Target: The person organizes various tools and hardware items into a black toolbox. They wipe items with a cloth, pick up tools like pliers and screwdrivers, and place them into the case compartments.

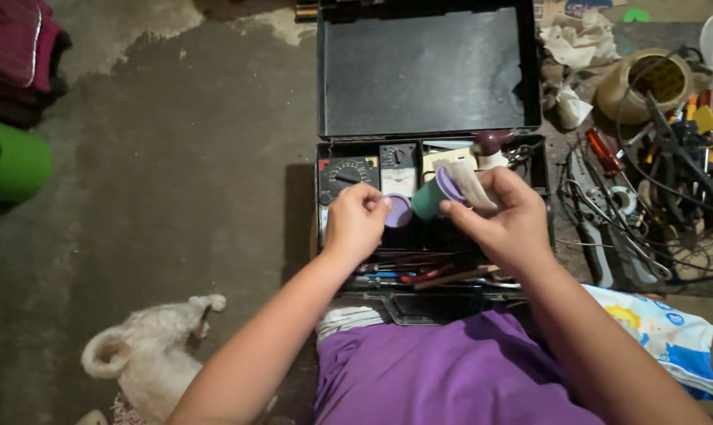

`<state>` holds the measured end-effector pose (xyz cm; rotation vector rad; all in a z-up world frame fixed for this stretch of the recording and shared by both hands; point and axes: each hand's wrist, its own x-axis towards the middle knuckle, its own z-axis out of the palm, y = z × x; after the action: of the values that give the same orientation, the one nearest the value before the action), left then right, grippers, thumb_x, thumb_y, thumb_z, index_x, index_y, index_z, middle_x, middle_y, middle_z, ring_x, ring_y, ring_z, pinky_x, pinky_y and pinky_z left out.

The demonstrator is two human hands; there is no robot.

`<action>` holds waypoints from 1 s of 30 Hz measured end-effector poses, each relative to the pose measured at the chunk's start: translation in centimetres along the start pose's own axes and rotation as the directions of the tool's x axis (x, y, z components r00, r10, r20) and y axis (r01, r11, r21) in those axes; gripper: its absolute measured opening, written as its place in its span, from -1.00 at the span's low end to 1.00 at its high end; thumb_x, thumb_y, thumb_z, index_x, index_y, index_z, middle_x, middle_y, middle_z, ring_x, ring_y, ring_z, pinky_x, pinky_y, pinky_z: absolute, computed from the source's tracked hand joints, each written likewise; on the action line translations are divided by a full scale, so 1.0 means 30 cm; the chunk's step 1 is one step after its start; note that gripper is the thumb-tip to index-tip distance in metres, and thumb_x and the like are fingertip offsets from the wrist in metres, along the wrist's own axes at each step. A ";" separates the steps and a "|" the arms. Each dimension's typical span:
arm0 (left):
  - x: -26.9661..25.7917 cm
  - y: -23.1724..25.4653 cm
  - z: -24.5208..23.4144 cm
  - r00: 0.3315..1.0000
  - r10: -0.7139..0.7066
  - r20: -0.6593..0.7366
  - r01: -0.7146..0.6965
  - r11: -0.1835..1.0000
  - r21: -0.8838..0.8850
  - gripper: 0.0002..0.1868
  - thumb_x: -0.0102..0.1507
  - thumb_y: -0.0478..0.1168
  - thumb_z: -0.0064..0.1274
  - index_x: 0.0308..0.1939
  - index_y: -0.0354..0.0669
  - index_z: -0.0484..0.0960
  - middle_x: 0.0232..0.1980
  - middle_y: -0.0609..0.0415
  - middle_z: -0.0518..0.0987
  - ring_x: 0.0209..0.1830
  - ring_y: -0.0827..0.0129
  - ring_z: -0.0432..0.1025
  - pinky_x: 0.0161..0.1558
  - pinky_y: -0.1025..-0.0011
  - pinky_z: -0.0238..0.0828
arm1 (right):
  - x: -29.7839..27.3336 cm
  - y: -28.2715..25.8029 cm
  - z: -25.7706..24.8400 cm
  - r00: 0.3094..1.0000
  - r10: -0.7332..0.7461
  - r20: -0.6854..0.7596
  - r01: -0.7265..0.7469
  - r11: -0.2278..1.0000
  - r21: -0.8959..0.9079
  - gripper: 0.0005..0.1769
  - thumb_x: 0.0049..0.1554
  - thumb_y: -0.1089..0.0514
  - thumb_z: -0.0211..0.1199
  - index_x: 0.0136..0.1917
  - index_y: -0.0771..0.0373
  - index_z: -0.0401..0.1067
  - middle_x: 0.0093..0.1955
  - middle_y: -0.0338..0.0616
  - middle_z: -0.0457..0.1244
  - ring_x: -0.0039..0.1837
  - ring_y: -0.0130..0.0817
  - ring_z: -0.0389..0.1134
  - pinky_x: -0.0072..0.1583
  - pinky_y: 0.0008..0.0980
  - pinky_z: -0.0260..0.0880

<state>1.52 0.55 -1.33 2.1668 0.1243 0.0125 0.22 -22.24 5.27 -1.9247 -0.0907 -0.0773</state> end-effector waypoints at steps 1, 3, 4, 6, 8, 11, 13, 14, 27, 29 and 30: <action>0.007 -0.007 0.001 0.999 -0.033 0.004 0.033 0.999 -0.006 -0.81 0.16 -0.16 0.26 -0.31 -0.23 0.69 -0.34 -0.04 0.63 -0.36 0.22 0.54 -0.23 0.29 0.49 | -0.005 -0.002 0.003 1.000 -0.003 0.021 0.003 1.000 -0.014 -0.69 0.02 0.17 0.52 -0.06 0.29 0.44 -0.12 -0.28 0.35 -0.08 -0.61 0.29 -0.03 -0.55 0.34; 0.017 -0.016 0.008 0.995 -0.098 0.014 0.098 0.995 -0.017 -0.81 0.15 -0.15 0.26 -0.31 -0.21 0.71 -0.38 0.00 0.65 -0.41 0.32 0.54 -0.28 0.34 0.49 | -0.012 -0.010 0.001 0.998 -0.008 0.059 0.011 0.999 -0.041 -0.69 -0.02 0.19 0.53 -0.08 0.27 0.45 -0.13 -0.24 0.35 -0.09 -0.56 0.32 -0.02 -0.53 0.37; 0.022 -0.019 0.012 0.991 -0.128 0.026 0.129 0.991 -0.044 -0.82 0.16 -0.15 0.26 -0.31 -0.20 0.72 -0.40 0.04 0.65 -0.43 0.36 0.53 -0.30 0.37 0.49 | -0.013 -0.015 0.002 0.989 -0.104 0.102 0.113 0.990 -0.086 -0.66 -0.04 0.18 0.54 -0.12 0.29 0.41 -0.11 -0.19 0.34 -0.08 -0.48 0.34 -0.02 -0.49 0.38; 0.032 -0.027 0.016 0.981 -0.185 0.053 0.189 0.977 -0.095 -0.82 0.16 -0.15 0.26 -0.31 -0.18 0.72 -0.45 0.10 0.66 -0.48 0.46 0.52 -0.35 0.42 0.47 | -0.013 -0.026 0.009 0.939 -0.283 0.196 0.315 0.936 -0.159 -0.59 -0.10 0.18 0.56 -0.18 0.31 0.33 -0.06 -0.11 0.33 -0.08 -0.31 0.37 -0.01 -0.40 0.39; 0.037 -0.035 0.019 0.982 -0.184 0.037 0.187 0.978 -0.096 -0.83 0.16 -0.15 0.26 -0.32 -0.18 0.73 -0.47 0.13 0.65 -0.49 0.50 0.50 -0.36 0.45 0.47 | -0.029 -0.042 0.027 0.910 -0.308 0.279 0.381 0.887 -0.262 -0.63 -0.08 0.16 0.56 -0.22 0.26 0.34 0.00 -0.06 0.35 -0.04 -0.16 0.41 -0.03 -0.32 0.42; 0.035 -0.035 0.021 0.981 -0.187 0.040 0.191 0.975 -0.118 -0.83 0.17 -0.16 0.27 -0.31 -0.19 0.73 -0.46 0.14 0.65 -0.49 0.52 0.49 -0.37 0.46 0.46 | -0.040 -0.055 0.056 0.828 -0.384 0.408 0.527 0.781 -0.336 -0.72 -0.12 0.22 0.48 -0.16 0.22 0.44 0.07 0.00 0.37 0.01 0.00 0.42 -0.03 -0.20 0.43; 0.035 -0.032 0.021 0.983 -0.180 0.045 0.184 0.976 -0.119 -0.82 0.16 -0.16 0.28 -0.30 -0.20 0.72 -0.45 0.14 0.65 -0.48 0.52 0.49 -0.36 0.46 0.47 | -0.043 -0.049 0.062 0.794 -0.402 0.455 0.573 0.744 -0.343 -0.75 -0.11 0.24 0.44 -0.12 0.20 0.49 0.09 0.01 0.37 0.02 0.02 0.42 -0.02 -0.16 0.43; 0.033 -0.032 0.020 0.984 -0.171 0.044 0.175 0.978 -0.109 -0.82 0.15 -0.16 0.29 -0.30 -0.20 0.72 -0.44 0.14 0.65 -0.48 0.53 0.49 -0.36 0.47 0.47 | -0.042 -0.042 0.062 0.797 -0.393 0.458 0.566 0.751 -0.341 -0.77 -0.07 0.23 0.44 -0.11 0.19 0.49 0.09 0.00 0.37 0.02 0.00 0.42 -0.02 -0.17 0.43; 0.010 0.067 -0.068 0.968 0.158 0.194 -0.176 0.981 0.078 -0.13 -0.14 0.02 0.53 0.13 -0.33 0.55 0.04 -0.20 0.48 0.02 -0.02 0.46 0.00 0.18 0.42 | -0.020 0.030 -0.181 0.950 0.226 -0.215 -0.149 0.934 0.324 -0.91 0.32 0.23 0.26 -0.03 0.27 0.41 -0.32 -0.24 0.27 -0.46 -0.57 0.20 -0.43 -0.52 0.19; 0.012 0.098 -0.078 0.960 0.051 0.276 -0.094 0.985 0.147 -0.06 -0.17 0.04 0.53 0.19 -0.26 0.52 0.11 -0.15 0.47 0.14 -0.01 0.43 0.14 0.20 0.38 | -0.031 0.048 -0.178 0.944 0.271 -0.189 -0.197 0.921 0.336 -0.92 0.28 0.24 0.26 -0.05 0.27 0.42 -0.33 -0.25 0.26 -0.47 -0.57 0.20 -0.44 -0.51 0.18; 0.011 0.110 -0.079 0.950 -0.006 0.313 -0.055 0.981 0.185 -0.03 -0.19 0.06 0.53 0.23 -0.23 0.50 0.15 -0.13 0.46 0.20 -0.01 0.41 0.20 0.21 0.36 | -0.042 0.058 -0.170 0.939 0.293 -0.179 -0.220 0.913 0.343 -0.93 0.26 0.24 0.27 -0.05 0.27 0.42 -0.34 -0.26 0.26 -0.48 -0.57 0.19 -0.45 -0.51 0.17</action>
<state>2.01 0.70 2.73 2.3315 -0.0885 -0.3411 -0.92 -27.66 5.30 -1.5762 0.2912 -0.0981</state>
